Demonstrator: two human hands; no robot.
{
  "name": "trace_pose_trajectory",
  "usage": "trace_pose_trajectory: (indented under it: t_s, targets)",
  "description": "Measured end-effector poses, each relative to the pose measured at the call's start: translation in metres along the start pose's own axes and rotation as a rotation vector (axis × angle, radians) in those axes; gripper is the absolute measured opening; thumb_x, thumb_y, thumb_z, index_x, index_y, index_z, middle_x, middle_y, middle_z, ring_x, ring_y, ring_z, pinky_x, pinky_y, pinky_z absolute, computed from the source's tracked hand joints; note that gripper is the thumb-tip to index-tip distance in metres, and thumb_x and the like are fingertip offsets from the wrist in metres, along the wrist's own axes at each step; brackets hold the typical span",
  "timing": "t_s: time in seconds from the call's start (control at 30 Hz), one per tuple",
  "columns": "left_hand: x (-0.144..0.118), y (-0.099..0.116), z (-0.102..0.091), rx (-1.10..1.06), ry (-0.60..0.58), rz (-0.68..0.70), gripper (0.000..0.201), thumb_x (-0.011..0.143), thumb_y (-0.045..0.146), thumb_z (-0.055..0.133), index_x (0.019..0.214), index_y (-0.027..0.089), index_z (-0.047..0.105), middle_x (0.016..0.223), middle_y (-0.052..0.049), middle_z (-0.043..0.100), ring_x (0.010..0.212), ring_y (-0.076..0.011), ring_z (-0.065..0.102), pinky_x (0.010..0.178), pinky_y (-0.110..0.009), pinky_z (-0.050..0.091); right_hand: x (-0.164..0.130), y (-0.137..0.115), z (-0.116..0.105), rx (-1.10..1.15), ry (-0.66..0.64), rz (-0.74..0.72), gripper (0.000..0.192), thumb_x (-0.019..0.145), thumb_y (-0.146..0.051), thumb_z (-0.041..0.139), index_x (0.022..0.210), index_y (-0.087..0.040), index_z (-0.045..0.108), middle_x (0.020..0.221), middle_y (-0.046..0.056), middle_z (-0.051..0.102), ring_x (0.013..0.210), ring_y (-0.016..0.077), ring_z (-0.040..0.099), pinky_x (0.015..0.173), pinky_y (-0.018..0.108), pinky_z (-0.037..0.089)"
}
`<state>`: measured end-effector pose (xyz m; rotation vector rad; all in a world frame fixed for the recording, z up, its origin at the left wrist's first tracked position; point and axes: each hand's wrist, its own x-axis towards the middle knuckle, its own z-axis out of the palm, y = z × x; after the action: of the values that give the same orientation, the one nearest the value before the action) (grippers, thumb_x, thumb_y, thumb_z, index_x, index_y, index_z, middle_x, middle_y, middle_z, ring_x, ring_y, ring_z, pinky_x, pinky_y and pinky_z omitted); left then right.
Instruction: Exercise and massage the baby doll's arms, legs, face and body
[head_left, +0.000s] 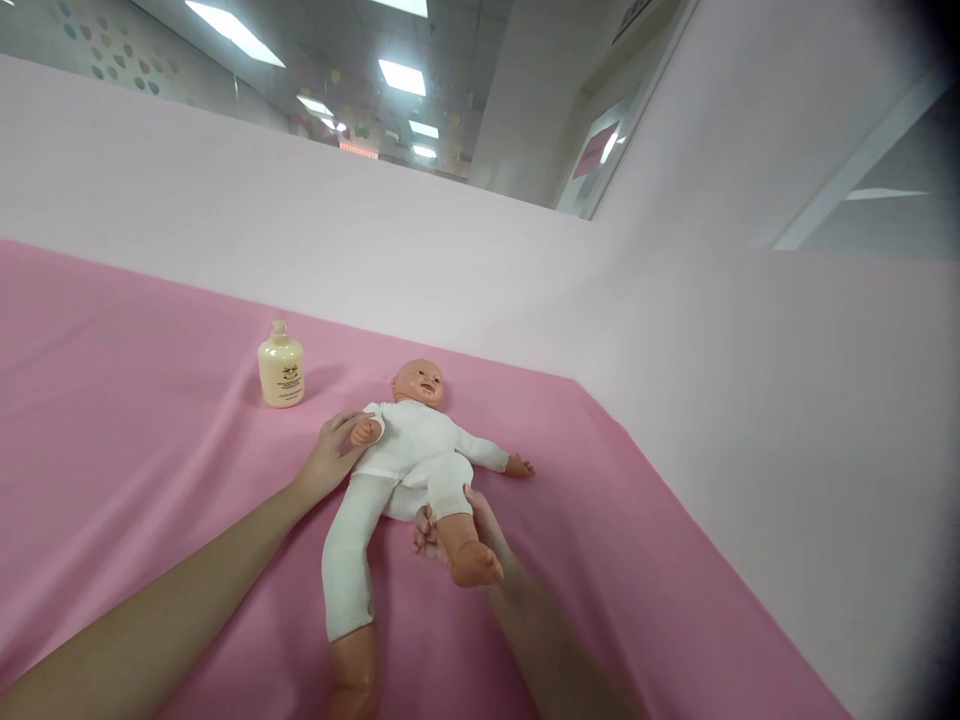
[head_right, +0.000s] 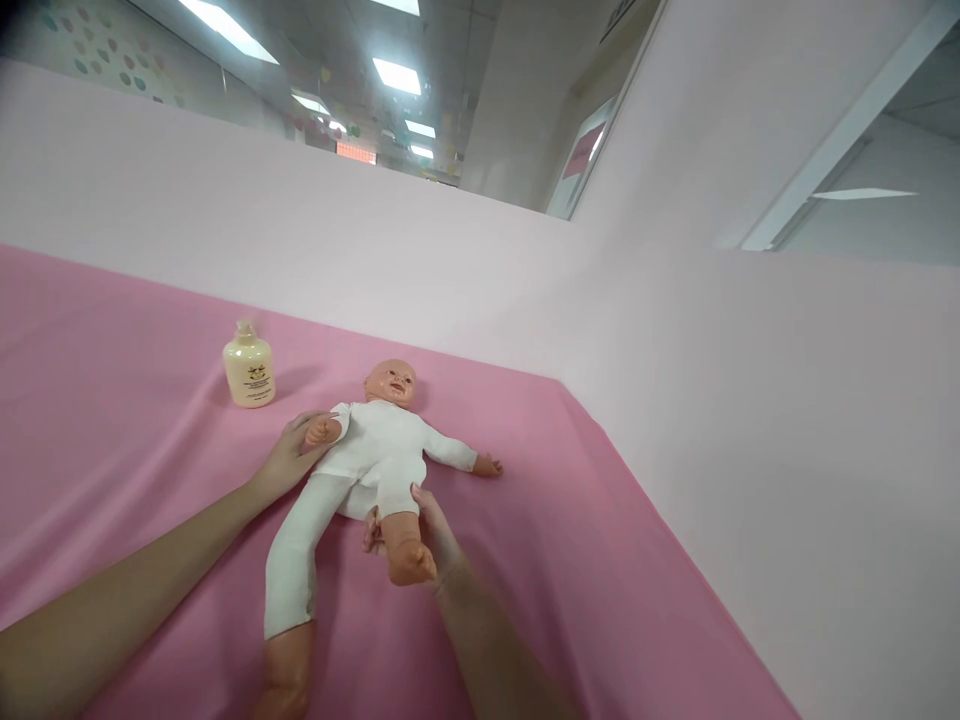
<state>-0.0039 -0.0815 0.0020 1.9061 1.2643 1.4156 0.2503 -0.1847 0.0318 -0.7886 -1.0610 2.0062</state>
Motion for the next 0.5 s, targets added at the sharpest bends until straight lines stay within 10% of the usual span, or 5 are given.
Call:
trace_pose_trajectory:
  t_s: [0.23, 0.5]
  targets:
    - [0.006, -0.006, 0.001, -0.137, 0.064, -0.073, 0.041, 0.087, 0.050, 0.064, 0.116, 0.020, 0.064, 0.121, -0.013, 0.070, 0.118, -0.0324, 0.063, 0.108, -0.052, 0.048, -0.005, 0.010, -0.001, -0.010, -0.169, -0.023, 0.068, 0.058, -0.091, 0.058, 0.062, -0.022, 0.060, 0.065, 0.006, 0.055, 0.075, 0.0233, 0.060, 0.085, 0.042, 0.052]
    - [0.009, -0.006, 0.000, -0.301, 0.189, -0.268, 0.044, 0.088, 0.050, 0.059, 0.116, 0.016, 0.057, 0.122, -0.018, 0.068, 0.119, -0.0350, 0.064, 0.107, -0.055, 0.047, -0.026, -0.004, 0.009, -0.272, -0.142, 0.331, 0.048, 0.051, -0.051, 0.091, 0.080, -0.019, 0.071, 0.090, 0.010, 0.072, 0.105, 0.0302, 0.067, 0.107, 0.045, 0.045]
